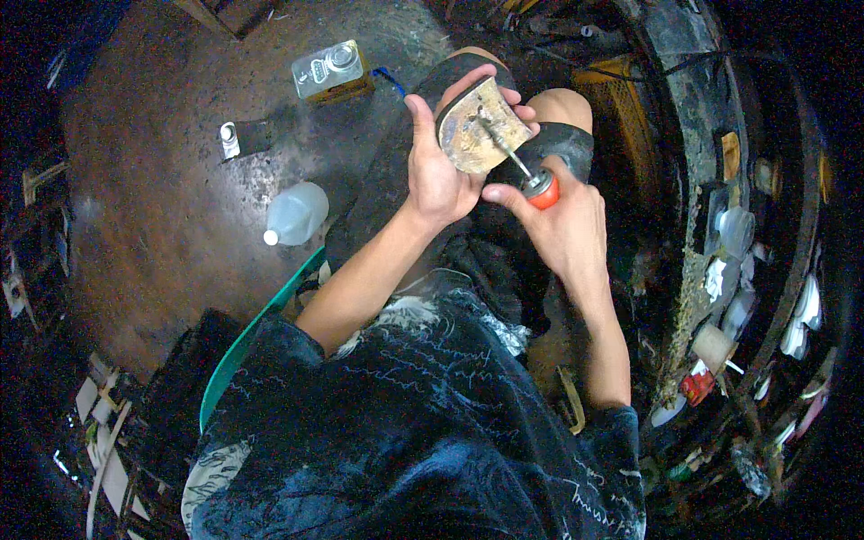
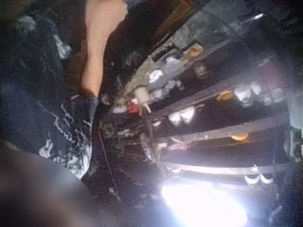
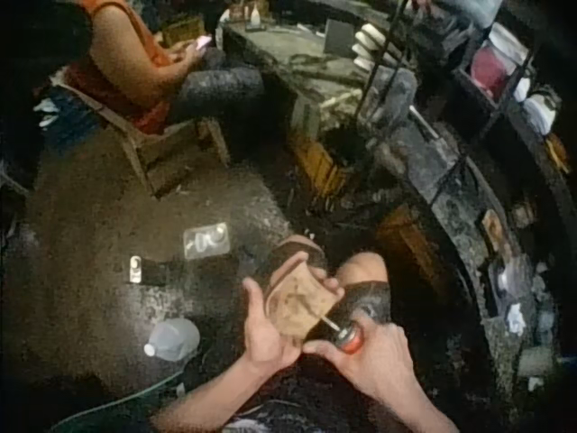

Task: The person uses a handheld torch to heat a small curved shoe part, then wipes it with a tissue. They place the part on a workbench, pick up another similar part, and continue wiping and handling both parts.

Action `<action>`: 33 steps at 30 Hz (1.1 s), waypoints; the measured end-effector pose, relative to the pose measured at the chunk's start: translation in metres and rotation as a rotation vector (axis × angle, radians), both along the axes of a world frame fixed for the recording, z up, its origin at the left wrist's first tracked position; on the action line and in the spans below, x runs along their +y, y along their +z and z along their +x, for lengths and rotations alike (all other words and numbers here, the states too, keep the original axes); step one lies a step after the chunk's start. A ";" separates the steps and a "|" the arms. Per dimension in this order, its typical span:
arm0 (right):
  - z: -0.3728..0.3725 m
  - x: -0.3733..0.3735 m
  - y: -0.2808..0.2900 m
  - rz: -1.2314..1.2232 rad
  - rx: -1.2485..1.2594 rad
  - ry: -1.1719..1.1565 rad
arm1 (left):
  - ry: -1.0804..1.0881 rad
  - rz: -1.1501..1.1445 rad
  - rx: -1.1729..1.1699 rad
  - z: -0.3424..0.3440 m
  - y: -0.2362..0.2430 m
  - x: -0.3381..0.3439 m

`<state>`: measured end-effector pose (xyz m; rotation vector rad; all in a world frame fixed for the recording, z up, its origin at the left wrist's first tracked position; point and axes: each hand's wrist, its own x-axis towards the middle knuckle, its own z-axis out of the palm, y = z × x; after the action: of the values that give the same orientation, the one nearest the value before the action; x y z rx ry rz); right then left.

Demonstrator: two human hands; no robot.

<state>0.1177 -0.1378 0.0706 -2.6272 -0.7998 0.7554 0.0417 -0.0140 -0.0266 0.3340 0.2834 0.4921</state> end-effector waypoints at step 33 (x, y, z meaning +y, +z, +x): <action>-0.003 -0.002 -0.005 0.050 -0.037 -0.050 | -0.087 -0.046 -0.050 -0.004 0.000 -0.003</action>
<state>0.1145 -0.1395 0.0656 -2.6138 -0.7502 0.6667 0.0379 -0.0171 -0.0263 0.2880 0.2307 0.4073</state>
